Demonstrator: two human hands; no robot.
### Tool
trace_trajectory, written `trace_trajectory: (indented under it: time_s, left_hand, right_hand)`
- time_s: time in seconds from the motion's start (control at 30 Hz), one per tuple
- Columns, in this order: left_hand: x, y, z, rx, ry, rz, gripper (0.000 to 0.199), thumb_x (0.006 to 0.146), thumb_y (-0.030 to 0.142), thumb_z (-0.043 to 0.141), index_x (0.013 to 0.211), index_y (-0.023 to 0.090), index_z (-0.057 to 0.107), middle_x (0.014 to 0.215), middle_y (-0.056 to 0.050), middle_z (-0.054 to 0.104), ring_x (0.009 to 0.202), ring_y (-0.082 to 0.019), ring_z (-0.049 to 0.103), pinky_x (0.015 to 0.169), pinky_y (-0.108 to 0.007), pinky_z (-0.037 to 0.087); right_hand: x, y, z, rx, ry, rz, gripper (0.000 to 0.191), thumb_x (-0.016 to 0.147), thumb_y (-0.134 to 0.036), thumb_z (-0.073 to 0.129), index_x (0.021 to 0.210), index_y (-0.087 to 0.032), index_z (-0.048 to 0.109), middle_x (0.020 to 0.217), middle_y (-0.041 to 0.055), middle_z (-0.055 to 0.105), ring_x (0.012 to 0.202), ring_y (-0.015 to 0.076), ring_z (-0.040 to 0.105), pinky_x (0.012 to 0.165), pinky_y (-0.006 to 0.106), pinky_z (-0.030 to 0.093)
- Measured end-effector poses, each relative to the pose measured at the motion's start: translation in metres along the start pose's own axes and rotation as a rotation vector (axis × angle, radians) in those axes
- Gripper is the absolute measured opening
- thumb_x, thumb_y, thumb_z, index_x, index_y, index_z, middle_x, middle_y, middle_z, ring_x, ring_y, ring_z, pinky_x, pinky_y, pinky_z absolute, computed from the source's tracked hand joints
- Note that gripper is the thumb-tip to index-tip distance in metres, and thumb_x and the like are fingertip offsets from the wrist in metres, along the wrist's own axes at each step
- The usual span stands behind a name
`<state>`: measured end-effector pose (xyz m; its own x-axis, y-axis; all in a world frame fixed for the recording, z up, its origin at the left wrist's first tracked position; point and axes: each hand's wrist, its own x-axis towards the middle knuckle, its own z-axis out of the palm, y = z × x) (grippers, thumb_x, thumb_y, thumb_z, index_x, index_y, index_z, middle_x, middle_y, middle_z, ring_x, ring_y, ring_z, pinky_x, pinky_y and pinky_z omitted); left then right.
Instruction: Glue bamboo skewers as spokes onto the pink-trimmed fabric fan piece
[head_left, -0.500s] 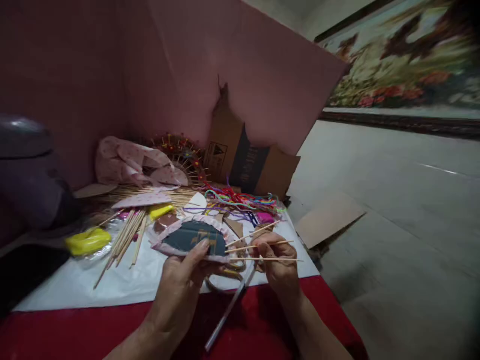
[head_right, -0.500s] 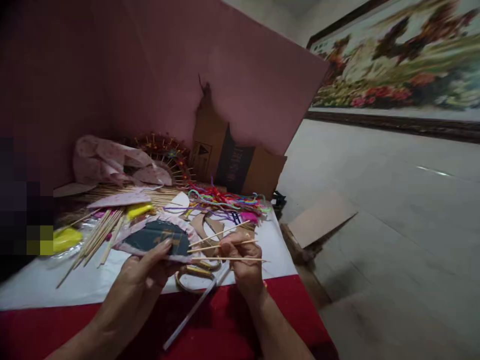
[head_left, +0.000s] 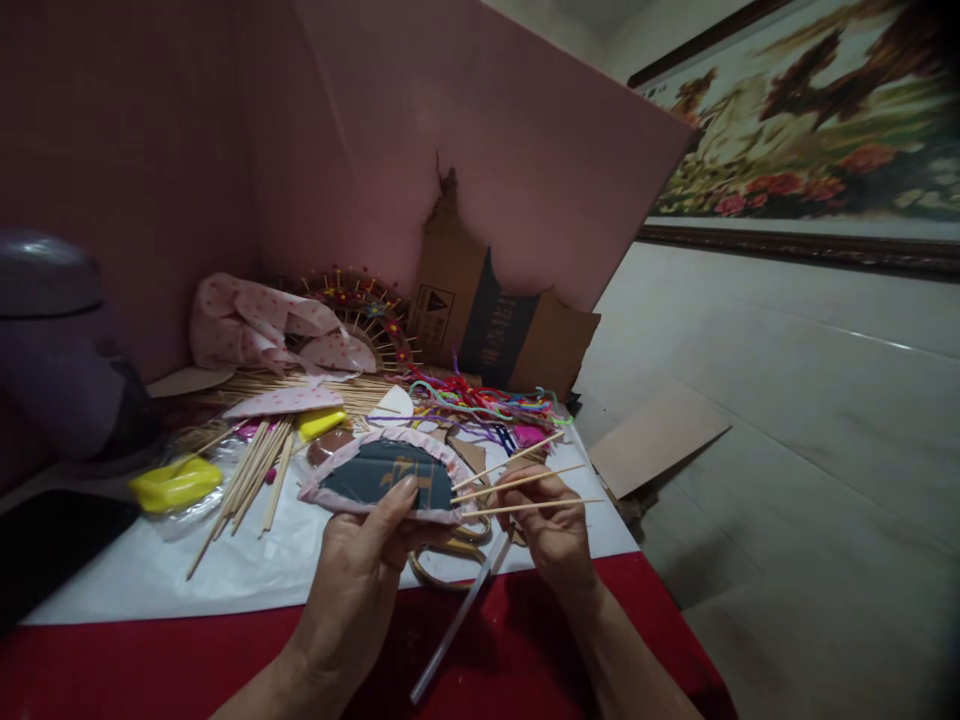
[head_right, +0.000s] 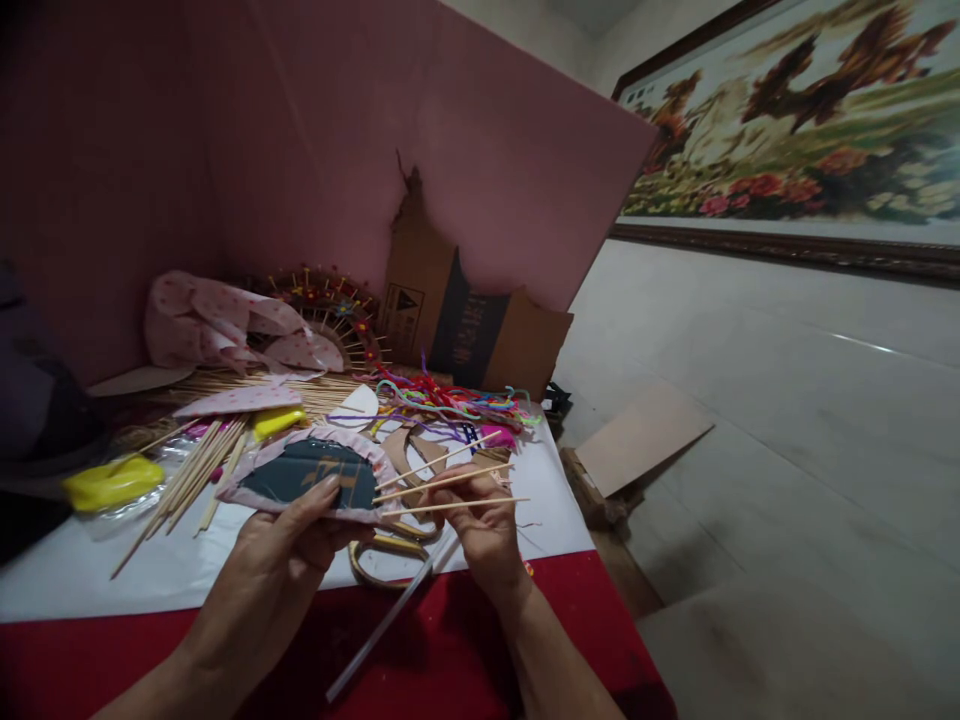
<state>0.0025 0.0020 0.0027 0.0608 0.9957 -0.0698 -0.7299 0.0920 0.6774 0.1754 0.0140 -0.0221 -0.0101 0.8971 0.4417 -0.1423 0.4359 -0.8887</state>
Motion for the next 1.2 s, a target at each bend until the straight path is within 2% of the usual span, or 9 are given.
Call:
trace_trajectory:
  time_s: [0.07, 0.17, 0.23, 0.3, 0.4, 0.5, 0.67, 1.03, 1.2]
  left_hand:
    - [0.000, 0.000, -0.002, -0.020, 0.004, 0.013, 0.012, 0.072, 0.020, 0.066, 0.081, 0.012, 0.066, 0.068, -0.002, 0.068, 0.062, -0.016, 0.063, 0.061, -0.030, 0.055]
    - [0.000, -0.001, -0.004, -0.018, 0.008, 0.026, 0.012, 0.072, 0.021, 0.066, 0.081, 0.012, 0.067, 0.073, -0.003, 0.069, 0.064, -0.016, 0.063, 0.062, -0.030, 0.055]
    - [0.000, -0.003, -0.005, -0.001, 0.018, 0.021, 0.014, 0.072, 0.021, 0.067, 0.082, 0.012, 0.067, 0.077, -0.003, 0.069, 0.064, -0.015, 0.063, 0.062, -0.030, 0.055]
    - [-0.001, -0.005, -0.005, 0.018, 0.019, 0.013, 0.017, 0.072, 0.022, 0.067, 0.086, 0.013, 0.067, 0.082, -0.003, 0.069, 0.067, -0.016, 0.064, 0.065, -0.030, 0.055]
    - [-0.002, -0.007, -0.003, 0.056, 0.007, 0.002, 0.022, 0.072, 0.024, 0.067, 0.092, 0.015, 0.066, 0.084, -0.002, 0.070, 0.069, -0.016, 0.065, 0.068, -0.029, 0.055]
    - [-0.004, -0.008, -0.001, 0.091, -0.013, 0.011, 0.019, 0.072, 0.024, 0.067, 0.089, 0.015, 0.068, 0.078, -0.002, 0.070, 0.068, -0.016, 0.065, 0.068, -0.028, 0.055]
    - [-0.005, -0.011, -0.001, 0.139, -0.027, 0.044, 0.021, 0.074, 0.026, 0.065, 0.091, 0.015, 0.067, 0.083, -0.004, 0.070, 0.076, -0.020, 0.066, 0.071, -0.031, 0.055]
    - [-0.004, -0.010, -0.002, 0.152, -0.019, 0.035, 0.017, 0.073, 0.026, 0.066, 0.087, 0.015, 0.067, 0.080, -0.003, 0.069, 0.072, -0.018, 0.066, 0.070, -0.030, 0.054]
    - [-0.003, -0.010, -0.002, 0.141, 0.010, 0.026, 0.024, 0.072, 0.025, 0.067, 0.093, 0.016, 0.065, 0.089, -0.004, 0.069, 0.076, -0.019, 0.065, 0.072, -0.033, 0.054]
  right_hand:
    - [-0.001, 0.000, 0.001, 0.040, -0.054, 0.090, 0.015, 0.075, -0.026, 0.067, 0.089, -0.021, 0.065, 0.074, 0.0023, 0.064, 0.059, 0.0127, 0.055, 0.052, 0.024, 0.042]
    - [-0.002, 0.002, 0.007, 0.161, -0.150, 0.170, 0.038, 0.065, -0.040, 0.074, 0.095, -0.019, 0.064, 0.082, 0.0046, 0.061, 0.067, 0.0153, 0.054, 0.056, 0.026, 0.041]
    - [-0.003, 0.003, 0.014, 0.248, -0.135, 0.172, 0.045, 0.063, -0.049, 0.072, 0.094, -0.017, 0.064, 0.078, 0.0037, 0.058, 0.065, 0.0143, 0.051, 0.055, 0.025, 0.040]
    - [-0.002, 0.003, 0.022, 0.298, -0.062, 0.172, 0.038, 0.068, -0.049, 0.068, 0.089, -0.017, 0.065, 0.072, 0.0019, 0.056, 0.060, 0.0120, 0.049, 0.053, 0.024, 0.039]
    - [0.000, 0.002, 0.030, 0.316, 0.065, 0.194, 0.021, 0.076, -0.037, 0.065, 0.076, -0.016, 0.064, 0.066, 0.0002, 0.057, 0.053, 0.0091, 0.048, 0.049, 0.022, 0.037]
    - [0.001, 0.001, 0.032, 0.321, 0.130, 0.204, 0.013, 0.075, -0.027, 0.066, 0.070, -0.016, 0.063, 0.064, -0.0006, 0.058, 0.052, 0.0084, 0.048, 0.049, 0.021, 0.038]
    - [-0.001, 0.000, 0.031, 0.328, 0.150, 0.205, 0.009, 0.072, -0.021, 0.067, 0.068, -0.015, 0.062, 0.063, -0.0007, 0.058, 0.053, 0.0090, 0.049, 0.050, 0.021, 0.039]
    - [-0.001, -0.001, 0.032, 0.182, 0.208, 0.092, 0.013, 0.069, -0.019, 0.071, 0.062, -0.016, 0.061, 0.069, -0.0015, 0.056, 0.057, 0.0086, 0.048, 0.052, 0.022, 0.037]
    - [-0.002, -0.001, 0.033, 0.150, 0.209, 0.100, 0.013, 0.070, -0.020, 0.071, 0.063, -0.016, 0.060, 0.069, -0.0015, 0.055, 0.058, 0.0092, 0.047, 0.054, 0.023, 0.038]
